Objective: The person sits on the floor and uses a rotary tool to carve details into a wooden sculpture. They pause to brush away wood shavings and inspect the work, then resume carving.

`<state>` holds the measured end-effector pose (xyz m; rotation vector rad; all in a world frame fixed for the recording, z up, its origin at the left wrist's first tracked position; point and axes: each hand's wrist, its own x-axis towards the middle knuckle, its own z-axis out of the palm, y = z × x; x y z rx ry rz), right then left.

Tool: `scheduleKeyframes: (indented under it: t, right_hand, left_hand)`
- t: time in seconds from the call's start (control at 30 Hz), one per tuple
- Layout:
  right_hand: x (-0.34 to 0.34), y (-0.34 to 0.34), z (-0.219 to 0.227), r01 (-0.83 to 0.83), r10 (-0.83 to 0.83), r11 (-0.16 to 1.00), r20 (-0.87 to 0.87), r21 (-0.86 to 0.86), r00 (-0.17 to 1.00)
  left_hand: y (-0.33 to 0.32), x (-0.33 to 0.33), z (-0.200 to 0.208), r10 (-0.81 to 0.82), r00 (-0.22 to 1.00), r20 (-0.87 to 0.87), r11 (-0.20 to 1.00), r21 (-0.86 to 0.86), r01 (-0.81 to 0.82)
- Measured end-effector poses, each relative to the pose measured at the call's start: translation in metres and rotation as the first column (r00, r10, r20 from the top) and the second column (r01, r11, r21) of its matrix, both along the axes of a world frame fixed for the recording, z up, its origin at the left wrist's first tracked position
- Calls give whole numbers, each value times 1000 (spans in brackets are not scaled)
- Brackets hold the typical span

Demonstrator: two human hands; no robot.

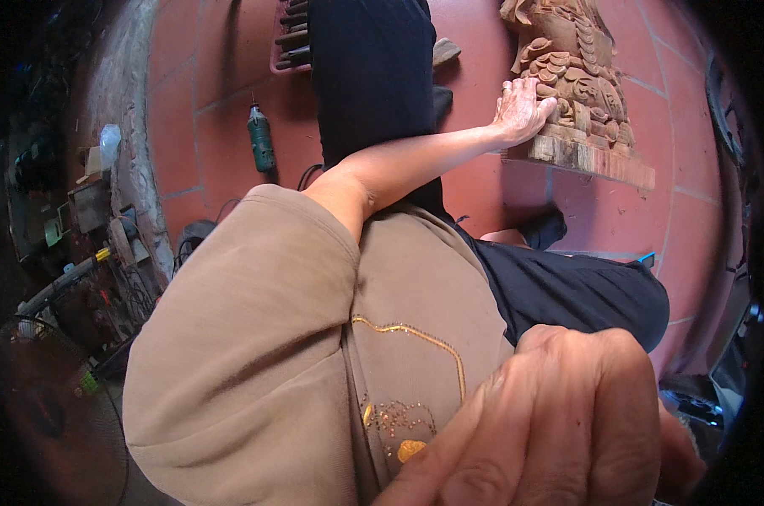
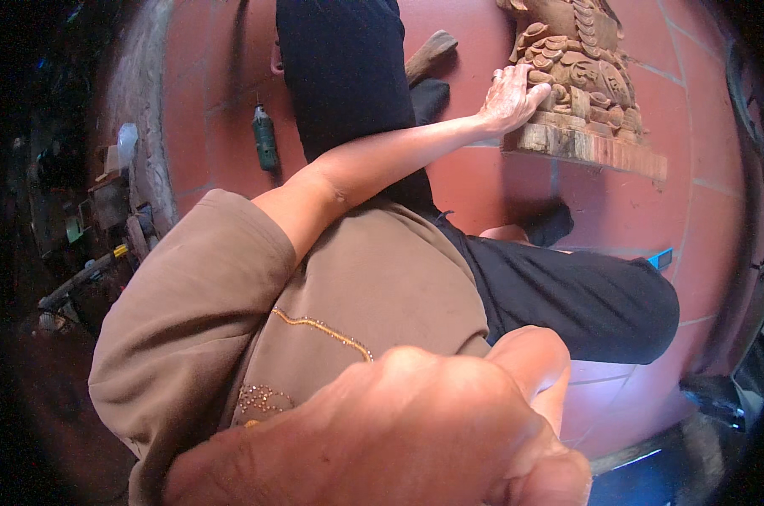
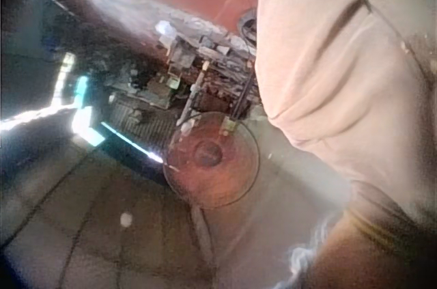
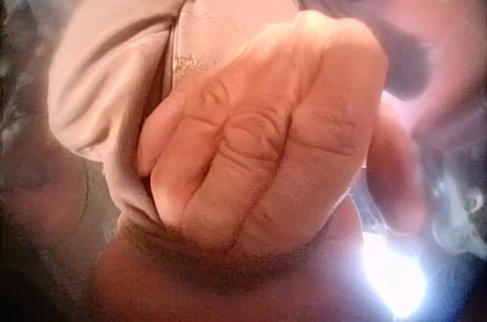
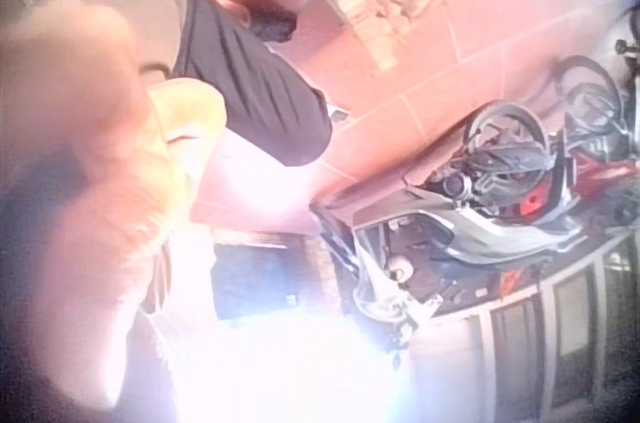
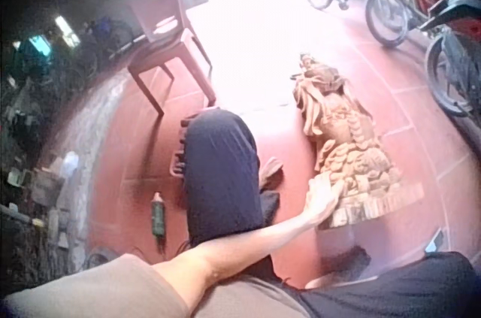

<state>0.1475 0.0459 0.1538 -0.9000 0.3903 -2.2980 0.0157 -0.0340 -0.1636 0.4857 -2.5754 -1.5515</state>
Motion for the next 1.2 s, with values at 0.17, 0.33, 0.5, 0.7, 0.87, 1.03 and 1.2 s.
scheduleKeyframes:
  t: [0.17, 0.33, 0.5, 0.7, 0.87, 1.03, 1.2]
  right_hand:
    - [4, 7, 8, 41, -40, 998, -24, 41, 999]
    - [2, 8, 10, 44, -39, 997, -69, 70, 997]
    - [3, 2, 4, 13, -10, 999, -96, 38, 995]
    - [-2, -2, 5, -14, 16, 1000, -125, 19, 992]
    - [-6, 8, 15, 79, -78, 997, -103, 9, 992]
    - [8, 10, 14, 87, -88, 996, -43, -23, 995]
    - [24, 4, 14, 81, -82, 996, -21, -30, 996]
  left_hand:
    - [5, -1, -5, 11, 1000, -25, 998, -57, -12]
    - [3, -1, -11, 3, 1000, -29, 999, -37, -4]
    - [6, -4, -6, -10, 1000, -28, 1000, -15, 10]
    - [1, -4, -3, -32, 998, 44, 999, -4, 32]
    - [13, -1, 2, 29, 998, 62, 997, -67, -24]
    - [7, 3, 5, 22, 998, 50, 999, 26, -24]
    - [10, -1, 0, 27, 998, 49, 999, -49, -25]
